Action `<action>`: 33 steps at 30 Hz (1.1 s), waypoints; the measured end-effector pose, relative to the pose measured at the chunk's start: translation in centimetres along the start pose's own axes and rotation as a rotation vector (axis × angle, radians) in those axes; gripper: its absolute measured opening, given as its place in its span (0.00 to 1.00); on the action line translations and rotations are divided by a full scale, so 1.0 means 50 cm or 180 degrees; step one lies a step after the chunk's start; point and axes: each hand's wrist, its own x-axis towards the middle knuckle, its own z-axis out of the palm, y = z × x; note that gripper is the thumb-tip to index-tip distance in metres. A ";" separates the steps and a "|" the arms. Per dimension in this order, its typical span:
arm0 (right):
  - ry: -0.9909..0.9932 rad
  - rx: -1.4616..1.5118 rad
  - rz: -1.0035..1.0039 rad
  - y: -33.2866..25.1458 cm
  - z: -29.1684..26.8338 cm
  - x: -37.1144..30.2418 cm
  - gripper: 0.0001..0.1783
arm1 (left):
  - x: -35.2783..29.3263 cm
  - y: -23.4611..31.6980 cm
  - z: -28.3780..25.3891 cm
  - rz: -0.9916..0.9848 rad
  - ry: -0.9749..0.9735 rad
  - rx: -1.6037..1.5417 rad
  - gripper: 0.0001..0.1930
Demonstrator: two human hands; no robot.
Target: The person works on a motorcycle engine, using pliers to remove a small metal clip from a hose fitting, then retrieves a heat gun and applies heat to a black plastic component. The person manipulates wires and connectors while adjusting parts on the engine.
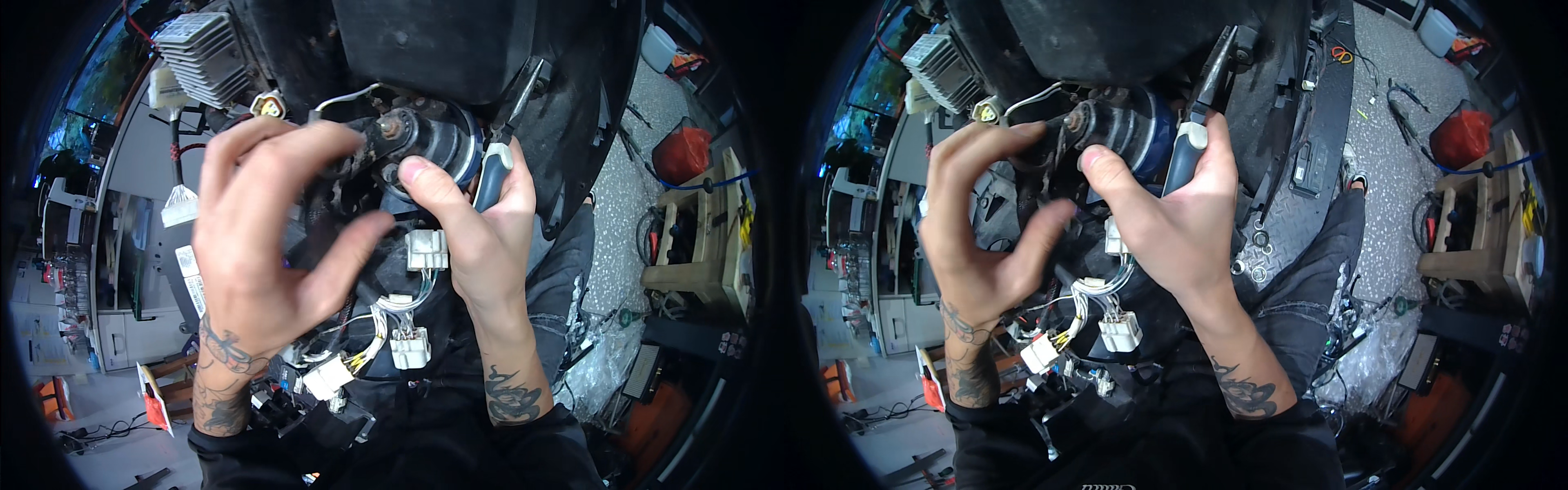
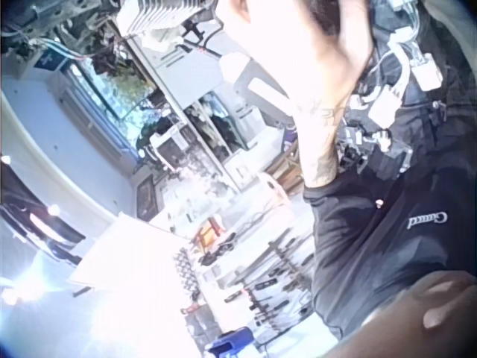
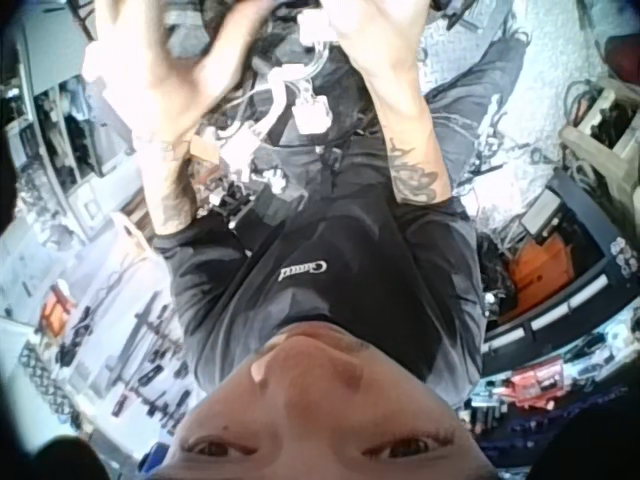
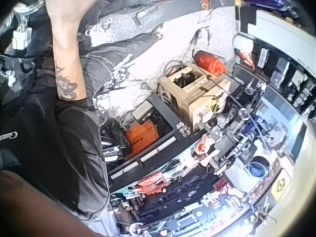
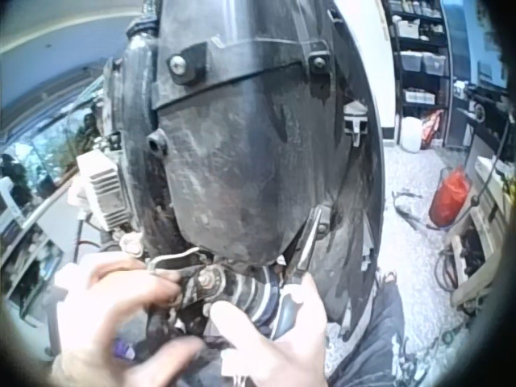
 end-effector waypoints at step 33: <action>-0.0422 -0.6203 -0.1203 -0.205 0.081 -0.101 0.20 | -0.036 -0.020 0.071 0.0009 0.0517 -0.0225 0.32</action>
